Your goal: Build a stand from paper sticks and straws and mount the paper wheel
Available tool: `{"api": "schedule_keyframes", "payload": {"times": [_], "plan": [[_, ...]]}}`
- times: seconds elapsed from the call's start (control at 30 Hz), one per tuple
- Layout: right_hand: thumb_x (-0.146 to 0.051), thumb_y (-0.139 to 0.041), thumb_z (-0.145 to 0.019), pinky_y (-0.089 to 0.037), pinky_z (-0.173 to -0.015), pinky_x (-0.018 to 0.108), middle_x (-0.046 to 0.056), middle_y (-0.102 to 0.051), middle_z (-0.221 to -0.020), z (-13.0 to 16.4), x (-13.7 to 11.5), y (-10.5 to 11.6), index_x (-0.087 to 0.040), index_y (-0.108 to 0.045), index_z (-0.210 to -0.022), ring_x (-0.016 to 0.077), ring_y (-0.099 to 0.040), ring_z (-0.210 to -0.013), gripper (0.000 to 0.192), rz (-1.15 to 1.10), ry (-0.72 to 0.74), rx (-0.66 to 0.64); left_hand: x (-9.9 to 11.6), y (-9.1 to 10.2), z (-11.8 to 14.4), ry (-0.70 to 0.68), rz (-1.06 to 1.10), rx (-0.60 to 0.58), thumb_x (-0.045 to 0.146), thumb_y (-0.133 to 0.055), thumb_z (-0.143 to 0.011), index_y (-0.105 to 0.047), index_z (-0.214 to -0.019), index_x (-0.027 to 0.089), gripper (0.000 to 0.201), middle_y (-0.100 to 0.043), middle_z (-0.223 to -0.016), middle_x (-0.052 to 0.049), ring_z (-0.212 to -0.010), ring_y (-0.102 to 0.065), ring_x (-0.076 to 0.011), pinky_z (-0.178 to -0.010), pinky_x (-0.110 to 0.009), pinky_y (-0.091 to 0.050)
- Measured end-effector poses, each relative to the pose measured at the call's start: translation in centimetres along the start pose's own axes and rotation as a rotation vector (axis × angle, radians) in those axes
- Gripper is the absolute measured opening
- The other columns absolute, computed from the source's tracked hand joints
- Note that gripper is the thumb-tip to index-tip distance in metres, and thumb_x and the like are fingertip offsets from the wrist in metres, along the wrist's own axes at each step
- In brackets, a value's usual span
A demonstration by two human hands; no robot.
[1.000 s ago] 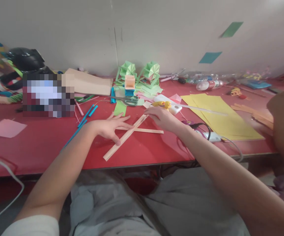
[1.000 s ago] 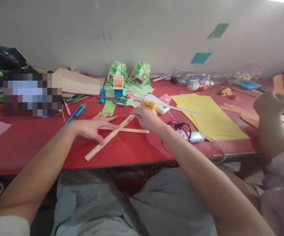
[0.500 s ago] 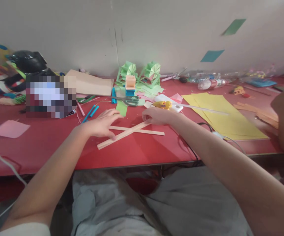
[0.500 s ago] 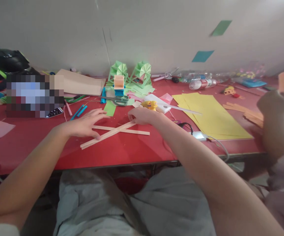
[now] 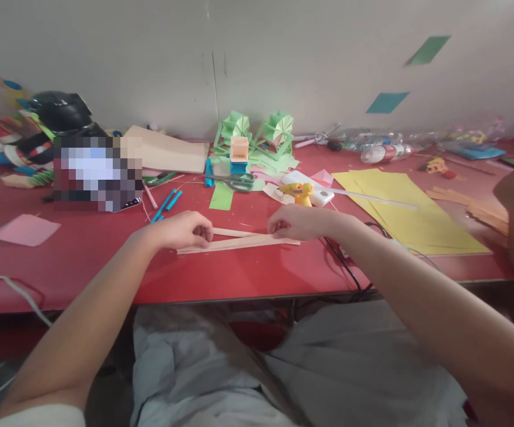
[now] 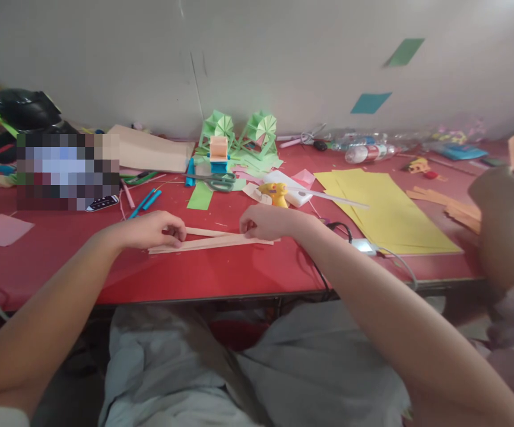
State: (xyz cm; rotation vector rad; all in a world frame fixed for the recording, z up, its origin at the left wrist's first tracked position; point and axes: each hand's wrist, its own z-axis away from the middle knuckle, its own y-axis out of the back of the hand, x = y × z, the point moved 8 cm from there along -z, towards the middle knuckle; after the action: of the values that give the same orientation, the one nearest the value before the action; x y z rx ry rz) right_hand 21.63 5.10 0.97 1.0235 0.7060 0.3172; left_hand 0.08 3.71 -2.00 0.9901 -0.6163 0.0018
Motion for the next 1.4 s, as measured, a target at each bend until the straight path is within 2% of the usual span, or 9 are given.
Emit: {"api": "schedule_keyframes", "payload": {"times": [0.2, 0.4, 0.5, 0.63, 0.8, 1.0, 1.2, 1.4], "plan": [[-0.019, -0.063, -0.082, -0.048, -0.069, 0.028, 0.004, -0.076, -0.093, 1.0, -0.7, -1.2, -0.022, -0.075, -0.088, 0.019, -0.069, -0.081, 0.014, 0.001, -0.012, -0.041, 0.3, -0.2, 0.0, 0.009, -0.045, -0.029, 0.034, -0.062, -0.077, -0.068, -0.083, 0.023, 0.013, -0.068, -0.079, -0.002, -0.065, -0.061, -0.0171, -0.056, -0.027, -0.04], [-0.016, -0.06, -0.081, -0.045, -0.065, 0.028, 0.004, -0.074, -0.087, 1.3, -0.2, -2.1, -0.022, -0.072, -0.084, 0.0188, -0.065, -0.076, 0.014, 0.038, -0.025, 0.045, 0.7, -0.1, 0.6, -0.007, -0.099, 0.033, 0.03, -0.059, -0.08, -0.064, -0.081, 0.024, 0.008, -0.068, -0.081, -0.002, -0.066, -0.062, -0.0175, -0.058, -0.028, -0.04], [-0.014, -0.057, -0.082, -0.044, -0.068, 0.029, 0.004, -0.074, -0.09, 1.3, -0.4, -2.0, -0.021, -0.071, -0.084, 0.0199, -0.065, -0.08, 0.015, 0.112, -0.006, 0.102, 1.3, 0.0, 0.9, -0.017, -0.149, 0.068, 0.025, -0.057, -0.08, -0.063, -0.079, 0.024, 0.007, -0.068, -0.081, -0.002, -0.071, -0.064, -0.019, -0.061, -0.029, -0.039], [-0.013, -0.055, -0.084, -0.042, -0.069, 0.03, 0.005, -0.073, -0.09, 1.3, -0.8, -1.8, -0.021, -0.071, -0.082, 0.0209, -0.065, -0.082, 0.018, 0.177, -0.024, 0.112, 2.0, 0.1, 1.2, -0.013, -0.26, 0.089, 0.021, -0.055, -0.079, -0.064, -0.08, 0.024, 0.009, -0.071, -0.09, -0.003, -0.077, -0.064, -0.0211, -0.062, -0.031, -0.038], [-0.012, -0.053, -0.087, -0.041, -0.068, 0.029, 0.007, -0.072, -0.087, 1.8, -1.6, -1.7, -0.021, -0.071, -0.081, 0.0204, -0.064, -0.08, 0.021, 0.232, -0.026, 0.133, 3.2, 0.1, 1.8, -0.098, -0.337, 0.108, 0.019, -0.053, -0.085, -0.069, -0.098, 0.025, 0.022, -0.073, -0.106, -0.004, -0.094, -0.066, -0.0227, -0.073, -0.032, -0.042], [-0.01, -0.051, -0.09, -0.041, -0.065, 0.028, 0.01, -0.072, -0.09, 2.6, -2.5, -2.0, -0.018, -0.072, -0.085, 0.0215, -0.066, -0.082, 0.023, 0.353, -0.095, 0.125, 4.2, -0.3, 2.9, -0.195, -0.472, 0.163, 0.018, -0.049, -0.091, -0.073, -0.093, 0.024, 0.025, -0.073, -0.101, -0.002, -0.089, -0.067, -0.0196, -0.072, -0.03, -0.044], [-0.002, -0.048, -0.086, -0.037, -0.058, 0.029, 0.011, -0.07, -0.091, 3.0, -3.4, -2.8, -0.015, -0.069, -0.09, 0.023, -0.068, -0.081, 0.025, 0.513, -0.13, 0.07, 5.2, -1.1, 4.1, -0.24, -0.549, 0.265, 0.01, -0.051, -0.087, -0.073, -0.096, 0.022, 0.027, -0.071, -0.095, -0.005, -0.086, -0.067, -0.0187, -0.074, -0.028, -0.048], [-0.002, -0.047, -0.086, -0.037, -0.058, 0.029, 0.009, -0.07, -0.094, 3.2, -3.2, -3.0, -0.016, -0.067, -0.092, 0.0246, -0.069, -0.085, 0.025, 0.517, -0.117, 0.064, 5.0, -1.2, 4.3, -0.255, -0.589, 0.247, 0.008, -0.05, -0.088, -0.072, -0.102, 0.022, 0.03, -0.071, -0.096, -0.005, -0.088, -0.068, -0.0191, -0.074, -0.029, -0.049]]}}
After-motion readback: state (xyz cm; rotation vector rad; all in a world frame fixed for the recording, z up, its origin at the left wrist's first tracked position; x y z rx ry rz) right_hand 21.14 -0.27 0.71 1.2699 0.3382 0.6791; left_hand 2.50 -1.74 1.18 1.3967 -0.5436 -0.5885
